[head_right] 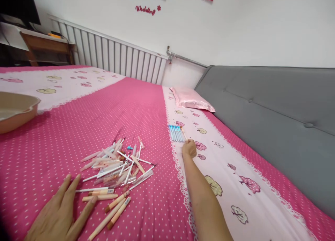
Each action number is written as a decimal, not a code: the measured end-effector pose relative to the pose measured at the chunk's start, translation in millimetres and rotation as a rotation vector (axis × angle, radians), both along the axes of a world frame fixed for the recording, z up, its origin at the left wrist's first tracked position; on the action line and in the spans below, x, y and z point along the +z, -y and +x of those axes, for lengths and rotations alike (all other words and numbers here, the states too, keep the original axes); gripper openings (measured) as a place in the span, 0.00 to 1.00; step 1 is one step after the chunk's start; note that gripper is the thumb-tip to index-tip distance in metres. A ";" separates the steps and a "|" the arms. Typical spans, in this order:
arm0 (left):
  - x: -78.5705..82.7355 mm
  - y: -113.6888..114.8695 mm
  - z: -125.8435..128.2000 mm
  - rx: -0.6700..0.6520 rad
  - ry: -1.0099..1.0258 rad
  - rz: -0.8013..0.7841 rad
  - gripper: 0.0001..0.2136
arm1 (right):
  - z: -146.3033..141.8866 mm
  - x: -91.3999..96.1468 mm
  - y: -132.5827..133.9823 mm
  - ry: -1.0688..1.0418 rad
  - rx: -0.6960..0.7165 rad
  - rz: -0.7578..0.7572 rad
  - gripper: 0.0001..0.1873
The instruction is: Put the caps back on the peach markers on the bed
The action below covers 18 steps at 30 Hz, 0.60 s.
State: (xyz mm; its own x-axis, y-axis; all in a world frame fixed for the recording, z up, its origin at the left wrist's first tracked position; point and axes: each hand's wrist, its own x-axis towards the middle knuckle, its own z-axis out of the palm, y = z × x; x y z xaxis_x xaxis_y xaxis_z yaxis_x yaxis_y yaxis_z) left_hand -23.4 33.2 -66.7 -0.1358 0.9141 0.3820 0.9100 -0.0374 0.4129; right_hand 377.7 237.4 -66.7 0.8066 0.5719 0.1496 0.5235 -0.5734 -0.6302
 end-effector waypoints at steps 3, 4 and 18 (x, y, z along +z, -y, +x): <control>-1.5 -0.6 -0.4 -0.015 -0.094 0.001 0.38 | 0.1 0.3 -0.1 0.017 -0.001 0.009 0.14; -2.2 -0.8 -0.5 -0.016 -0.107 0.003 0.37 | 0.0 0.6 0.2 0.020 -0.001 0.014 0.14; -3.9 -0.9 -1.1 0.000 -0.042 -0.015 0.38 | -3.7 3.8 6.0 0.031 -0.007 0.078 0.12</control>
